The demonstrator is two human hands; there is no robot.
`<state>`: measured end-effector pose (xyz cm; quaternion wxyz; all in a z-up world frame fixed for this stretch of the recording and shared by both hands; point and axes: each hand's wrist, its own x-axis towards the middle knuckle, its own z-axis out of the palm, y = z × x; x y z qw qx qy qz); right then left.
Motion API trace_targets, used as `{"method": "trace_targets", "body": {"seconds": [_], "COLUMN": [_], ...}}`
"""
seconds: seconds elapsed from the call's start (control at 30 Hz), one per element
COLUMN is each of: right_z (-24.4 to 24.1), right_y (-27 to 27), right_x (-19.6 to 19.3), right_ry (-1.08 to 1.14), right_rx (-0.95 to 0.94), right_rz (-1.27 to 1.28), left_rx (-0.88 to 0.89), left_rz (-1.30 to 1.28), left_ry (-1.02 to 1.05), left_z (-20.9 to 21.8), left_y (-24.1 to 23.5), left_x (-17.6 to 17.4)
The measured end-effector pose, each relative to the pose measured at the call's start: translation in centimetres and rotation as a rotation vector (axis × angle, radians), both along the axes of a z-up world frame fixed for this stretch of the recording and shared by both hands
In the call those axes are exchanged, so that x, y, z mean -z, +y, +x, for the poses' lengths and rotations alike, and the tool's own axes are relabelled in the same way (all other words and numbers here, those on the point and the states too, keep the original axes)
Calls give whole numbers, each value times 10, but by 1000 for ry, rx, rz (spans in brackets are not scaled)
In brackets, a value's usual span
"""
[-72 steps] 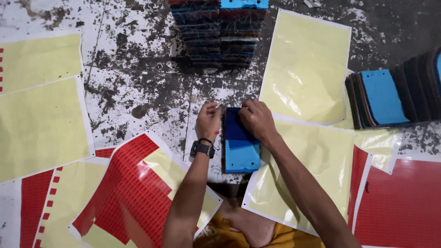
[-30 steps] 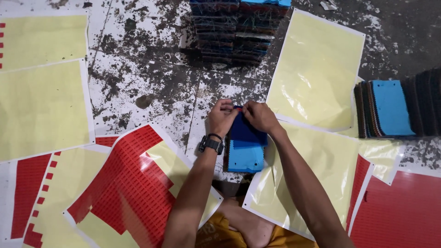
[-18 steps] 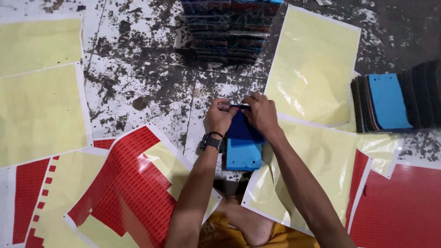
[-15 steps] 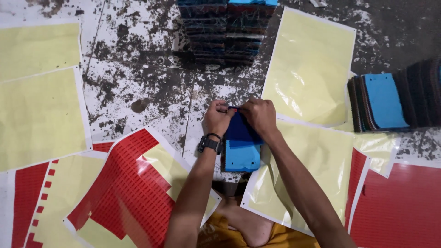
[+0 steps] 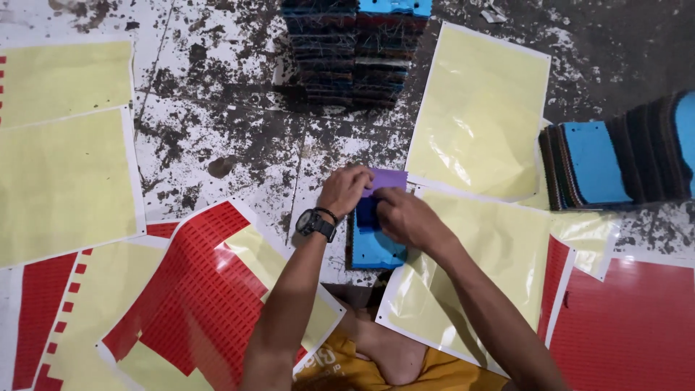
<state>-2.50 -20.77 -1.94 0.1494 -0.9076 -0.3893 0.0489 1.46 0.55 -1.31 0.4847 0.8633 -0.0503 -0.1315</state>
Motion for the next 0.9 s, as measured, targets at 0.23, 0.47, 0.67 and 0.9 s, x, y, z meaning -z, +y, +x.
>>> {"method": "trace_targets", "body": {"seconds": [0.23, 0.47, 0.67, 0.9], "right_z": [-12, -3, -22, -101], "right_y": [16, 9, 10, 26], "right_x": [-46, -6, 24, -23], "right_ry": [66, -211, -512, -268], "right_rx": [27, 77, 152, 189], "right_rz": [-337, -156, -79, -70], "left_rx": [30, 54, 71, 89], "left_rz": [59, 0, -26, 31], "left_ry": [-10, 32, 37, 37], "left_z": [-2, -7, -4, -4], "left_y": [3, 5, 6, 7], "left_x": [-15, -34, -20, -14]}}
